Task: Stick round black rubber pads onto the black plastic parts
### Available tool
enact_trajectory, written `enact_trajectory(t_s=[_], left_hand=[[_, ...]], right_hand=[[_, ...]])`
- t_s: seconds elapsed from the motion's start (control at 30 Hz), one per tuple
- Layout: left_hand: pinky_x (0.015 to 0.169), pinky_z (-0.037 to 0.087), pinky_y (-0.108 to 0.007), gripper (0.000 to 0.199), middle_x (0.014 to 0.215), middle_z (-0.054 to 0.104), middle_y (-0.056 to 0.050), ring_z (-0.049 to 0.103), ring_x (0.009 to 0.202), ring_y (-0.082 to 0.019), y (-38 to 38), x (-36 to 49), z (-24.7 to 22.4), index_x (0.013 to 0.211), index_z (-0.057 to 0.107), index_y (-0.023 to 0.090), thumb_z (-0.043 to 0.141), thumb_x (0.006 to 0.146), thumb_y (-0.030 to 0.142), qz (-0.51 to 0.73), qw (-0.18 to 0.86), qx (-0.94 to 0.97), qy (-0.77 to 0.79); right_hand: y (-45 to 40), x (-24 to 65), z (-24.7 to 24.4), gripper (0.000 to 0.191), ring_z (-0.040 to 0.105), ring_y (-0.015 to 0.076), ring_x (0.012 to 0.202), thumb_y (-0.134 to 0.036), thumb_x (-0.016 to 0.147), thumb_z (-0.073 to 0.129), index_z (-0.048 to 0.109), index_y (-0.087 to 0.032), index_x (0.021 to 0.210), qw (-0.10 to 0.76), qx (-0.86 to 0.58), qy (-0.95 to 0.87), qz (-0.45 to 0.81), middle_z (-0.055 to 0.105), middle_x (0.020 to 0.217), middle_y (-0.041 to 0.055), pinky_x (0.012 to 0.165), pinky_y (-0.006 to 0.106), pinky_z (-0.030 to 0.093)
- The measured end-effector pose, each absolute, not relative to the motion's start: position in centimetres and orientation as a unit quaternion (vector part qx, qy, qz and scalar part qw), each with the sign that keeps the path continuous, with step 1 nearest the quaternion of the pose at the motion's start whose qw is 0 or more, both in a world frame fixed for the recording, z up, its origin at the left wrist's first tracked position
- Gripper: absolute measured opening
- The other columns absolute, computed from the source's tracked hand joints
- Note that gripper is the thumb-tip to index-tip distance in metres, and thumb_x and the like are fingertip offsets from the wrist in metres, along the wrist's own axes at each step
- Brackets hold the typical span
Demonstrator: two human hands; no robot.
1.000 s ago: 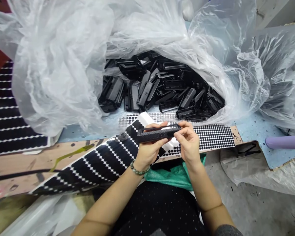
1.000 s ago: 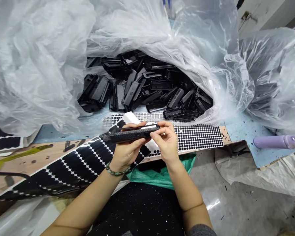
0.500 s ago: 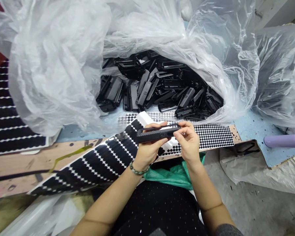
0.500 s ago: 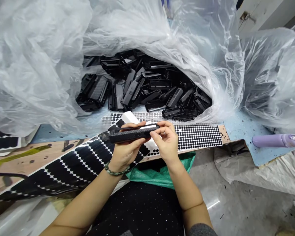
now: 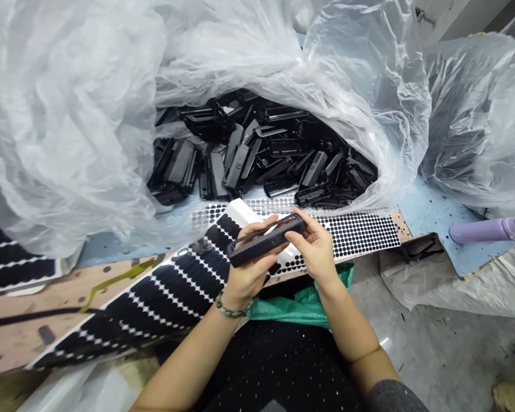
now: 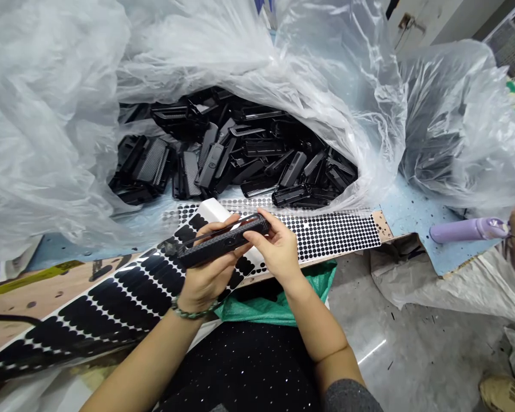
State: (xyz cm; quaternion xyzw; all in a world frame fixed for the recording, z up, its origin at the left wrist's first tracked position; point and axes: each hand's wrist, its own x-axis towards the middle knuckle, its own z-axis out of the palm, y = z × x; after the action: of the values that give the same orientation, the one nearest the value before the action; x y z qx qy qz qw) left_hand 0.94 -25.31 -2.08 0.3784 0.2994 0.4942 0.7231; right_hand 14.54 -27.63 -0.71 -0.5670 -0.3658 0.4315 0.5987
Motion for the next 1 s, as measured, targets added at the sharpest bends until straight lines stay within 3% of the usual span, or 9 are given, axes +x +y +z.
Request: enact_trajectory(t_s=[0.1, 0.27, 0.37, 0.47, 0.53, 0.6, 0.8, 0.9, 1.0], left_hand=[[0.091, 0.057, -0.045, 0.056, 0.139, 0.055, -0.014, 0.058, 0.121, -0.035, -24.2, -0.9, -1.8, 0.107, 0.067, 0.022, 0.074, 0.066, 0.059, 0.372, 0.788, 0.401, 0.282], [0.057, 0.059, -0.029, 0.05, 0.109, 0.071, -0.011, 0.071, 0.093, -0.03, -23.3, -1.3, -1.4, 0.114, 0.065, 0.02, 0.079, 0.067, 0.031, 0.21, 0.8, 0.44, 0.351], [0.051, 0.054, -0.023, 0.044, 0.094, 0.071, -0.008, 0.073, 0.083, -0.025, -23.4, -0.9, -1.6, 0.106, 0.064, 0.016, 0.078, 0.068, 0.033, 0.242, 0.791, 0.394, 0.4], [0.05, 0.053, -0.02, 0.046, 0.092, 0.069, -0.006, 0.072, 0.081, -0.022, -23.4, -1.0, -1.9, 0.103, 0.062, 0.016, 0.08, 0.066, 0.034, 0.293, 0.766, 0.361, 0.443], [0.05, 0.053, -0.02, 0.046, 0.091, 0.068, -0.005, 0.071, 0.081, -0.021, -23.3, -1.0, -2.1, 0.103, 0.061, 0.015, 0.079, 0.066, 0.035, 0.3, 0.762, 0.365, 0.443], [0.052, 0.053, -0.021, 0.044, 0.091, 0.067, -0.006, 0.071, 0.082, -0.021, -23.3, -0.9, -2.2, 0.102, 0.061, 0.015, 0.078, 0.067, 0.035, 0.299, 0.762, 0.374, 0.436], [0.058, 0.055, -0.024, 0.042, 0.093, 0.067, -0.006, 0.07, 0.083, -0.02, -23.9, -0.2, -2.8, 0.105, 0.058, 0.015, 0.074, 0.07, 0.032, 0.295, 0.763, 0.366, 0.443], [0.064, 0.057, -0.026, 0.041, 0.098, 0.066, -0.006, 0.07, 0.088, -0.021, -24.4, 0.4, -3.4, 0.108, 0.056, 0.016, 0.07, 0.071, 0.029, 0.314, 0.75, 0.373, 0.447], [0.07, 0.058, -0.03, 0.039, 0.111, 0.063, -0.007, 0.07, 0.093, -0.023, -24.8, 0.8, -3.9, 0.108, 0.056, 0.018, 0.067, 0.073, 0.029, 0.338, 0.728, 0.396, 0.446]], right_hand=[[-27.8, 15.3, -0.5, 0.042, 0.069, 0.0212, 0.094, -0.039, 0.066, 0.08, 0.072, -0.028, 0.105, 0.578, -0.572, -0.365, 0.453, 0.074, 0.101, -0.0004, 0.089, 0.04, 0.058], [-27.7, 17.3, -1.5, 0.028, 0.069, 0.0186, 0.078, -0.044, 0.076, 0.068, 0.073, -0.027, 0.098, 0.519, -0.612, -0.39, 0.451, 0.075, 0.096, 0.0005, 0.071, 0.035, 0.058], [-27.4, 19.0, -3.0, 0.024, 0.064, 0.0157, 0.07, -0.038, 0.088, 0.052, 0.07, -0.024, 0.094, 0.468, -0.669, -0.423, 0.394, 0.071, 0.085, 0.0014, 0.067, 0.032, 0.054], [-27.7, 19.8, -4.7, 0.006, 0.059, 0.0162, 0.075, -0.018, 0.08, 0.06, 0.064, -0.021, 0.077, 0.333, -0.723, -0.527, 0.298, 0.062, 0.079, 0.0009, 0.075, 0.033, 0.05], [-28.0, 19.6, -5.6, 0.013, 0.056, 0.0169, 0.076, -0.01, 0.075, 0.062, 0.058, -0.021, 0.071, 0.236, -0.739, -0.571, 0.267, 0.057, 0.079, 0.001, 0.077, 0.033, 0.048], [-28.2, 19.0, -6.3, 0.017, 0.055, 0.0168, 0.076, -0.007, 0.074, 0.061, 0.053, -0.021, 0.07, 0.197, -0.748, -0.579, 0.257, 0.054, 0.08, 0.0008, 0.076, 0.033, 0.047], [-28.0, 18.5, -5.9, 0.016, 0.054, 0.0153, 0.068, -0.01, 0.075, 0.056, 0.048, -0.023, 0.069, 0.273, -0.735, -0.544, 0.298, 0.053, 0.07, -0.0029, 0.07, 0.031, 0.048], [-27.9, 17.9, -4.7, 0.005, 0.057, 0.0142, 0.065, -0.024, 0.078, 0.058, 0.053, -0.022, 0.079, 0.407, -0.687, -0.453, 0.396, 0.057, 0.069, -0.0034, 0.065, 0.029, 0.051], [-28.0, 16.4, -3.4, 0.013, 0.062, 0.0148, 0.071, -0.034, 0.075, 0.064, 0.058, -0.022, 0.077, 0.509, -0.605, -0.375, 0.484, 0.063, 0.077, -0.0002, 0.071, 0.032, 0.054]])
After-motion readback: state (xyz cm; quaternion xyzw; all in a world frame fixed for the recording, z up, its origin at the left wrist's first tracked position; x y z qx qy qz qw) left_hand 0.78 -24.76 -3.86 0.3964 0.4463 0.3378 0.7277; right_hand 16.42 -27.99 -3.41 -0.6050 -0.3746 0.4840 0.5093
